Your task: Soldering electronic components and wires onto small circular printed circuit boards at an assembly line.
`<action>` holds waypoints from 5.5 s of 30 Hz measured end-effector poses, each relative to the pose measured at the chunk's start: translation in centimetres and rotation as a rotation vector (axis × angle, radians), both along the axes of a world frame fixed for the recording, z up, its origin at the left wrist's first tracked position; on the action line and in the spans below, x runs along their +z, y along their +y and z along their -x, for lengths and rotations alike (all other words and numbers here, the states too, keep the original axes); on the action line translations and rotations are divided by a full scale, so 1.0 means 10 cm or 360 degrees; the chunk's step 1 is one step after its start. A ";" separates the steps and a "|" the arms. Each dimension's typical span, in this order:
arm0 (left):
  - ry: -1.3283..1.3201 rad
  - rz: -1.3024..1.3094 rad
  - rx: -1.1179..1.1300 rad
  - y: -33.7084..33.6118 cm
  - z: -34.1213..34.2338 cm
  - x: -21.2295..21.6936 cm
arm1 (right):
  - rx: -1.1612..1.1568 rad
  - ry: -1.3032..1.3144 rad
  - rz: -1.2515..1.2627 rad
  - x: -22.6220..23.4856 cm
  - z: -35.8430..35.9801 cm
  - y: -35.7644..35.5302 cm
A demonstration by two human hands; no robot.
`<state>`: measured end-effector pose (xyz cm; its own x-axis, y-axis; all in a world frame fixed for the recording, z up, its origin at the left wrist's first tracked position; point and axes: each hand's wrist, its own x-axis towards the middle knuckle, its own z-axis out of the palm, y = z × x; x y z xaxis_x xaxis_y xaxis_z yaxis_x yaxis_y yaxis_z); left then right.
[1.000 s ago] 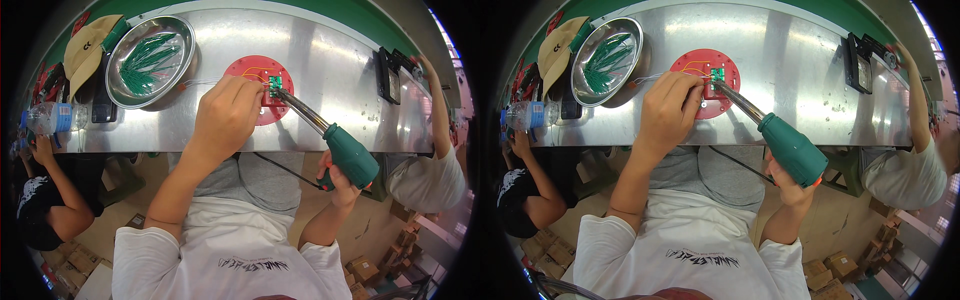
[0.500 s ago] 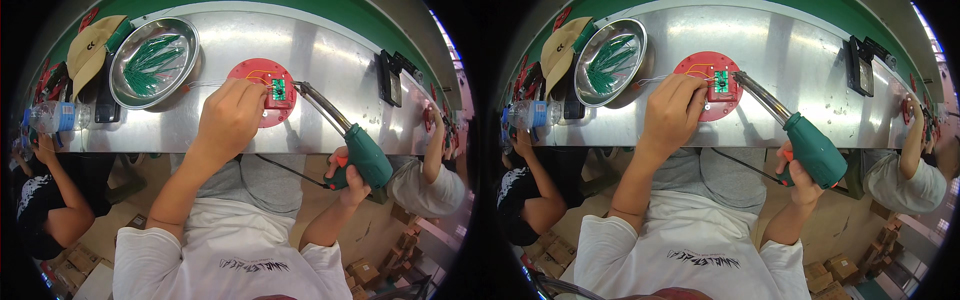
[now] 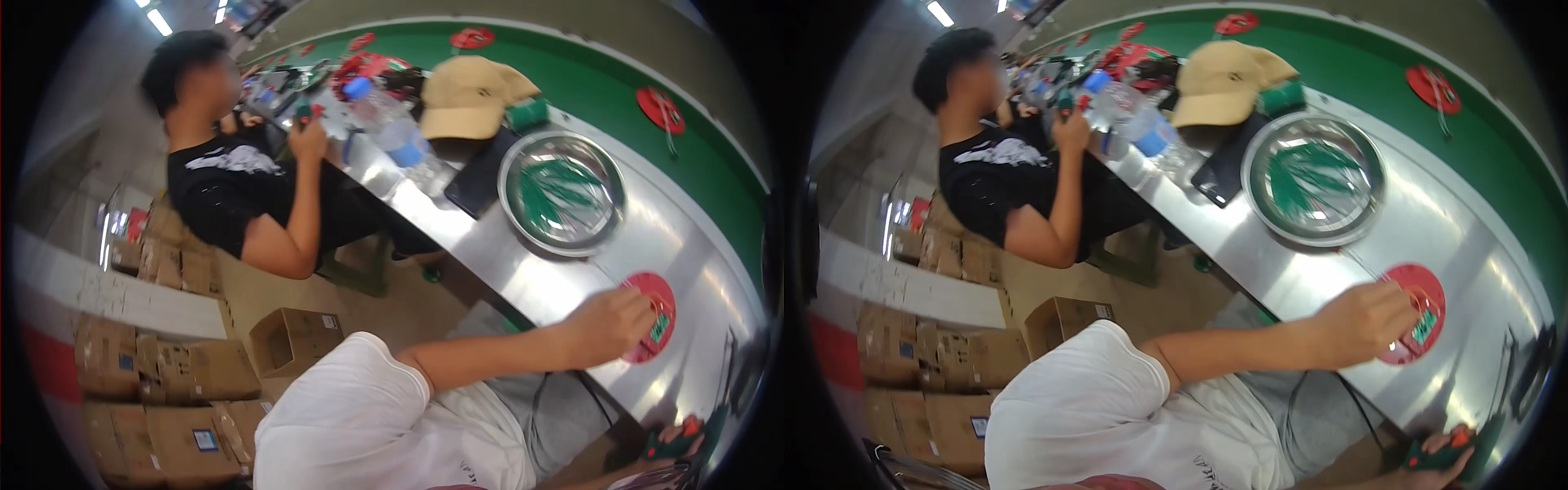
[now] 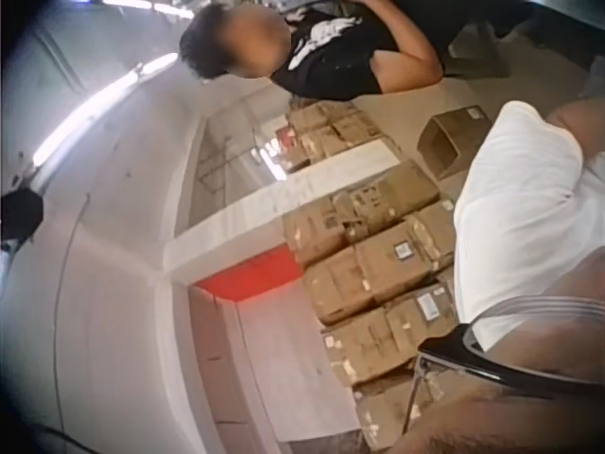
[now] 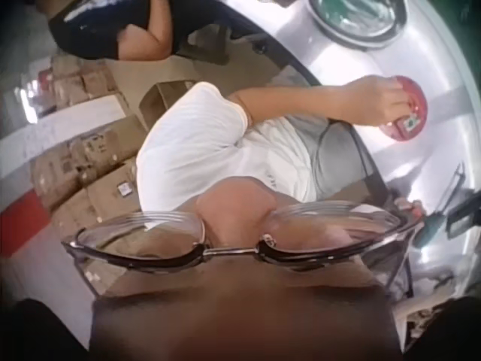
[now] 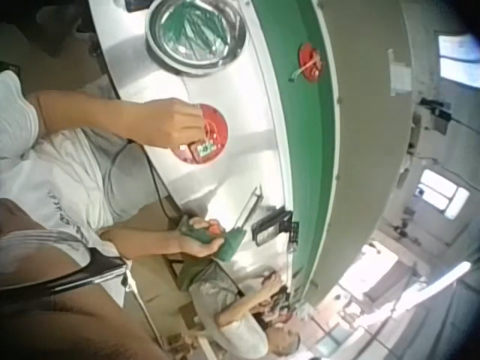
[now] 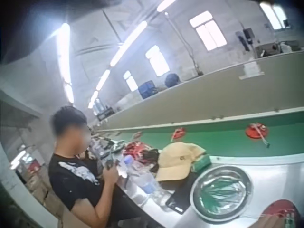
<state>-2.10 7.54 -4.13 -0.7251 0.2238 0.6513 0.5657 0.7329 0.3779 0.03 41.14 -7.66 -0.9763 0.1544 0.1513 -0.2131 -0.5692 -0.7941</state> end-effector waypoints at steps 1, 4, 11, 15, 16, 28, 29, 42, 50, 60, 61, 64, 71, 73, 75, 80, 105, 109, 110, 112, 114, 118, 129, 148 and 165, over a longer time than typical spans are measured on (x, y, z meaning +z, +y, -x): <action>0.0041 -0.0004 0.0050 -0.07 -0.02 -0.03 | 0.0007 0.0034 0.0012 -0.04 0.03 -0.05; 0.0038 0.0071 0.0037 -0.10 -0.05 -0.02 | 0.0035 0.0167 0.0070 -0.03 0.08 -0.15; 0.0171 0.0234 0.0066 -0.11 -0.04 -0.05 | 0.0128 0.0335 0.0201 0.08 0.14 -0.37; 0.0174 0.0356 0.0080 -0.10 -0.07 -0.01 | -0.0513 -0.0311 -0.0467 0.22 0.01 -0.41; 0.0186 0.0336 0.0101 -0.10 -0.09 -0.01 | -0.0493 -0.0310 -0.0469 0.25 0.01 -0.43; 0.0180 -0.0049 -0.0001 -0.04 -0.14 0.14 | -0.0587 -0.0321 -0.0249 0.40 -0.07 -0.57; 0.0093 0.0151 0.0031 -0.09 -0.18 0.19 | -0.0641 -0.0325 -0.0296 0.41 -0.08 -0.62; -0.0602 0.1051 -0.1162 0.12 0.90 0.79 | -0.0849 -0.0222 -0.0252 0.40 -0.08 -0.76; -0.0136 0.0659 0.0430 0.34 3.11 0.56 | -0.1010 -0.0234 -0.0278 0.43 -0.08 -0.85; -0.0588 0.0781 0.0663 0.14 3.83 0.28 | -0.0957 -0.0213 -0.0164 0.34 -0.09 -0.80; -0.0561 0.0827 0.0627 0.08 3.80 0.29 | -0.0940 -0.0199 -0.0136 0.34 -0.09 -0.80; -0.0479 0.0681 0.0629 -0.08 3.66 0.34 | -0.0951 -0.0166 -0.0154 0.32 -0.09 -0.80; -0.0459 0.0123 -0.0020 -0.18 2.83 0.79 | -0.0983 -0.0129 -0.0180 0.39 -0.07 -0.83; -0.0221 -0.0019 -0.0429 -0.18 2.40 0.88 | -0.0977 -0.0130 -0.0184 0.40 -0.07 -0.83; 0.0021 0.0105 -0.0656 -0.26 2.03 1.01 | -0.0997 -0.0102 -0.0189 0.38 -0.05 -0.83; 0.0224 0.0299 -0.0895 -0.49 1.20 1.00 | -0.0995 -0.0147 -0.0155 0.31 -0.03 -0.79; -0.0676 0.0588 0.0272 -2.11 0.83 0.38 | -0.0878 -0.0190 -0.0350 0.36 -0.05 -0.78; -0.0773 0.0331 0.0204 -2.12 0.85 0.39 | -0.0877 -0.0197 -0.0332 0.36 -0.05 -0.77; -0.0769 0.0214 0.0183 -2.12 0.84 0.42 | -0.0871 -0.0192 -0.0337 0.36 -0.05 -0.76; -0.0709 0.0002 0.0151 -2.12 0.82 0.46 | -0.0866 -0.0192 -0.0355 0.36 -0.05 -0.75; -0.0596 -0.0201 0.0123 -2.10 0.78 0.52 | -0.0859 -0.0216 -0.0379 0.35 -0.05 -0.75; -0.0339 -0.0318 0.0015 -2.04 0.70 0.69 | -0.0814 -0.0168 -0.0315 0.34 -0.06 -0.75; -0.0124 -0.0182 -0.0311 -1.26 -0.06 0.60 | -0.0101 0.0068 -0.0608 0.51 -0.38 -0.84; 0.0065 -0.0217 0.0007 -0.83 -0.18 0.07 | 0.0355 0.0180 -0.1234 0.51 -0.47 -1.07; 0.0014 -0.0149 0.0060 -0.86 -0.17 -0.01 | 0.0431 -0.0075 -0.0850 0.55 -0.42 -1.16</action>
